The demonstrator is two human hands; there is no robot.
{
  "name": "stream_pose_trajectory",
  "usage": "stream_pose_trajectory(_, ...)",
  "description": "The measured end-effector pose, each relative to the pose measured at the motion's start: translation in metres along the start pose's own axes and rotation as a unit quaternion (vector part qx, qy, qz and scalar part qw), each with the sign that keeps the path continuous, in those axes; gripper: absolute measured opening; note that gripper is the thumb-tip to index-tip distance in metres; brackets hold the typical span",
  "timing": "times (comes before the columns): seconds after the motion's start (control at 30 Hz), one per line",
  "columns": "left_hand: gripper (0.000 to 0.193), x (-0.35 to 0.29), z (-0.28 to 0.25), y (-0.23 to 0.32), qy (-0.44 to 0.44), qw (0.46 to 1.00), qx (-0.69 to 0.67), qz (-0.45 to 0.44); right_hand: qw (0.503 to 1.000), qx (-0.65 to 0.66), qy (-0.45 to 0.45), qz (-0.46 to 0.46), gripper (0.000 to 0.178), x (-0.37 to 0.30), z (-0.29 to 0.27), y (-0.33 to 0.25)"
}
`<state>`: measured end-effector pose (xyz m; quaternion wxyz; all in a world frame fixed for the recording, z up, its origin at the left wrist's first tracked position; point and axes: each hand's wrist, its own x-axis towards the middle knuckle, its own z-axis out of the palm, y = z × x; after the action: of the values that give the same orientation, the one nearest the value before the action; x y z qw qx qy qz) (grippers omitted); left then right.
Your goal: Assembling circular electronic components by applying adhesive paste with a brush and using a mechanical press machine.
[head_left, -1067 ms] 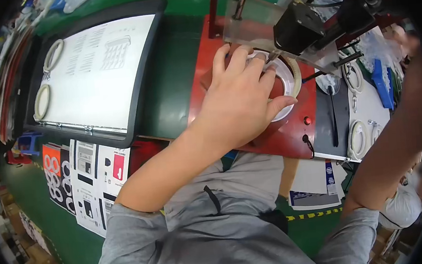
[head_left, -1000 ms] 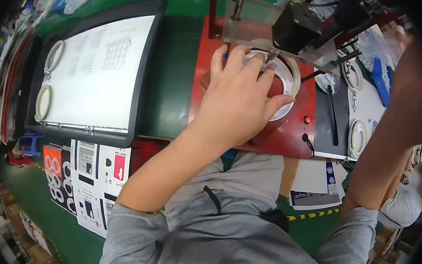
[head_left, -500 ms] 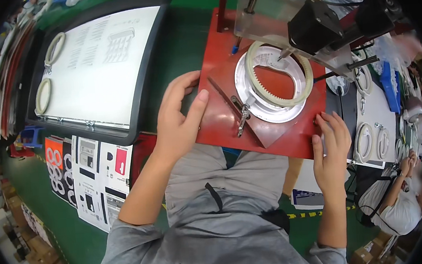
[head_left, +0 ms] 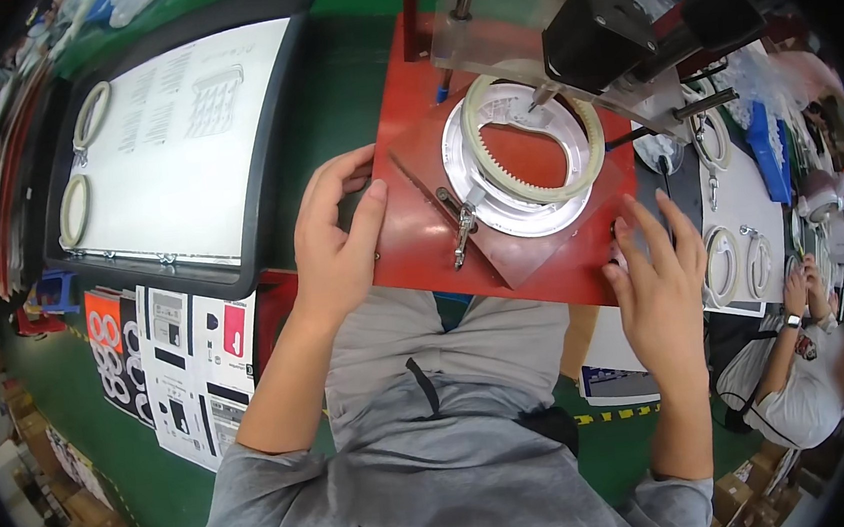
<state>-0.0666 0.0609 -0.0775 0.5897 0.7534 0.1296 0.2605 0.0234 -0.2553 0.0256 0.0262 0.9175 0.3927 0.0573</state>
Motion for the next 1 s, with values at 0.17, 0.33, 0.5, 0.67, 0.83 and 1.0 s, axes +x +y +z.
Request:
stream_pose_trajectory(0.17,0.034,0.003,-0.001,0.005,-0.008,1.000,-0.017,-0.015,0.987,0.120,0.107,0.012,0.033,0.018,-0.008,-0.002)
stream_pose_trajectory(0.33,0.036,0.010,-0.001,0.048,-0.008,0.984,0.111,0.139,0.962,0.216,0.165,-0.017,0.033,0.035,-0.001,-0.009)
stream_pose_trajectory(0.5,0.028,0.018,0.015,0.081,-0.107,0.937,0.171,0.283,0.952,0.235,0.182,-0.068,0.033,0.054,0.001,-0.015)
stream_pose_trajectory(0.67,0.020,0.023,0.039,0.077,-0.142,0.910,0.229,0.315,0.960,0.214,0.156,-0.091,0.032,0.064,0.016,-0.013)
stream_pose_trajectory(0.83,0.019,0.026,0.044,0.078,-0.158,0.896,0.254,0.327,0.946,0.251,0.177,-0.104,0.026,0.069,0.021,-0.008)
stream_pose_trajectory(1.0,0.016,0.033,0.035,0.088,-0.181,0.909,0.203,0.315,0.941,0.244,0.194,-0.130,0.028,0.073,0.024,-0.003)
